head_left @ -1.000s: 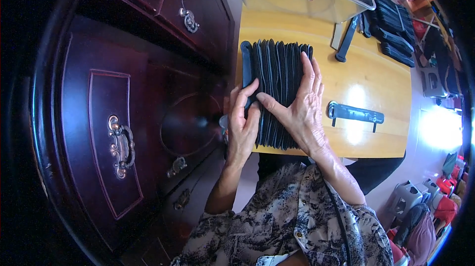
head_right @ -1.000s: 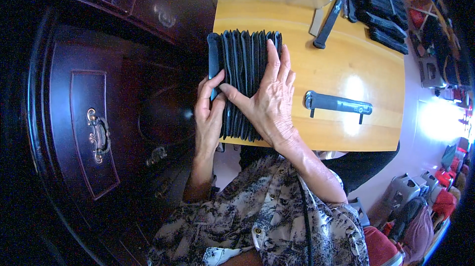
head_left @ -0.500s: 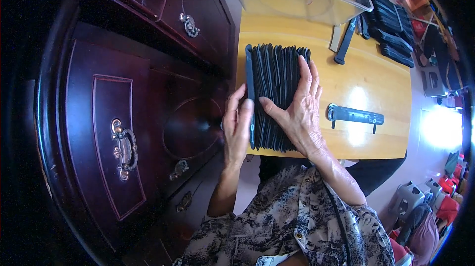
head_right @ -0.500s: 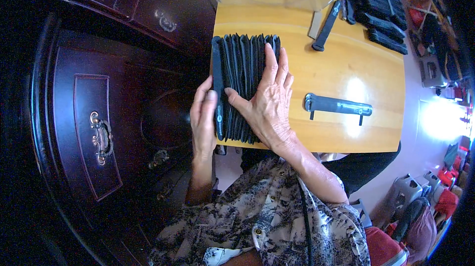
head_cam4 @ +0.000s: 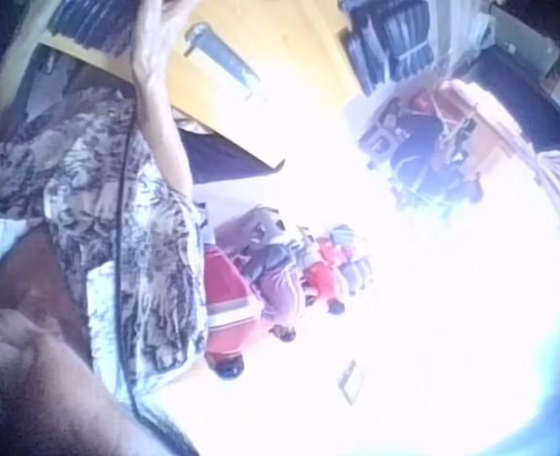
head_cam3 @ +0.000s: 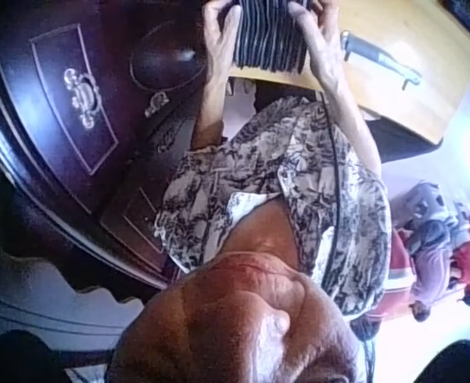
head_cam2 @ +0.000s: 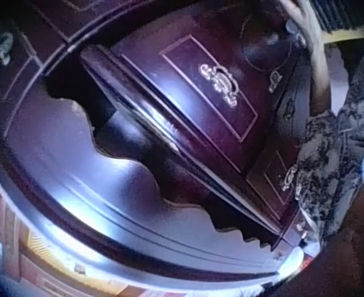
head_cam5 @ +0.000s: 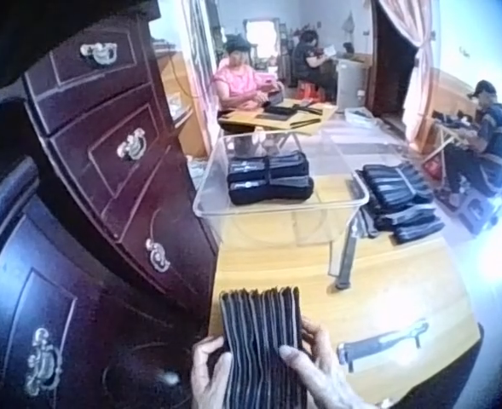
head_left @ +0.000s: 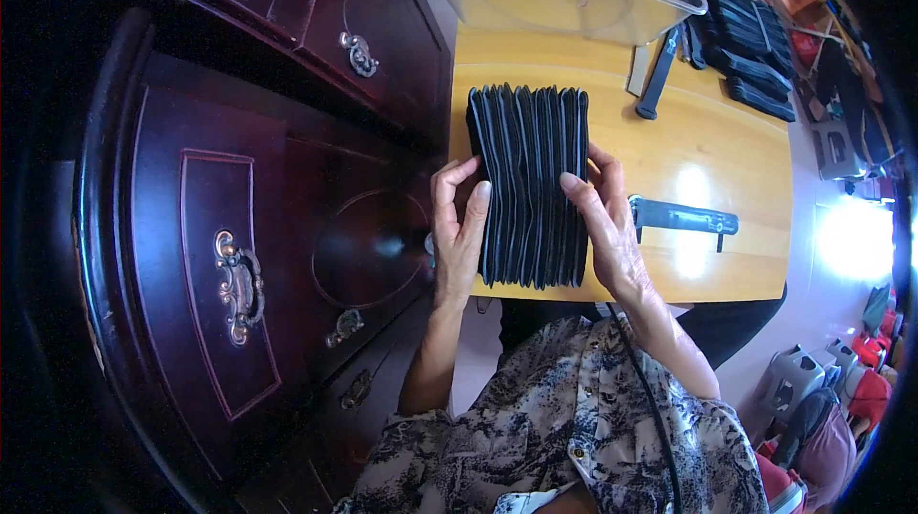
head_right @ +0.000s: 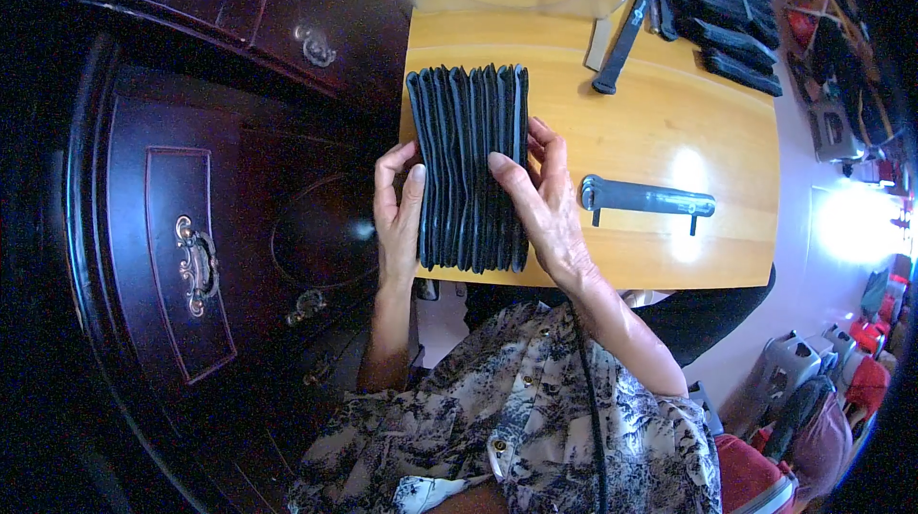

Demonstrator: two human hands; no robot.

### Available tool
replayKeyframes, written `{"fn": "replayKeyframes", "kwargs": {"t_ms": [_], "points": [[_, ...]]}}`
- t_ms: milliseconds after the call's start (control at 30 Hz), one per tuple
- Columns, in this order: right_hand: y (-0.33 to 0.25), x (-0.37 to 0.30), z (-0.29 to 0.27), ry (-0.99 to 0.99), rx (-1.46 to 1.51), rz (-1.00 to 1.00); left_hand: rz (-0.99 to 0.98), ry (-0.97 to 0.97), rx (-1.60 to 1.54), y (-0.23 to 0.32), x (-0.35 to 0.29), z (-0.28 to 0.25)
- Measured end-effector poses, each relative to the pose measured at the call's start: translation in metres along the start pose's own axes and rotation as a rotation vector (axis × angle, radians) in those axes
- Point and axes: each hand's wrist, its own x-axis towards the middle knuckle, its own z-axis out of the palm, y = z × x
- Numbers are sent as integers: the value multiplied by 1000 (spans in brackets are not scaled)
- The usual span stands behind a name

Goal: Manual assembly and inspection of plastic strap components at a workstation.

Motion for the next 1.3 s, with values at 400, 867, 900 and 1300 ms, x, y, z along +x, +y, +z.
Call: {"fn": "replayKeyframes", "kwargs": {"t_ms": [400, 867, 900, 1300], "points": [[30, -17, -3, 48, -366, -283, 1, 50, 8, 2, -11, 23], [43, -19, -6, 85, -235, -324, -44, 44, -47, 23, -15, 37], [40, -21, -4, 92, -290, -323, -33, 43, -49, 21, -15, 34], [26, -27, -18, -128, -424, -346, -63, 77, -160, 4, -14, 23]]}}
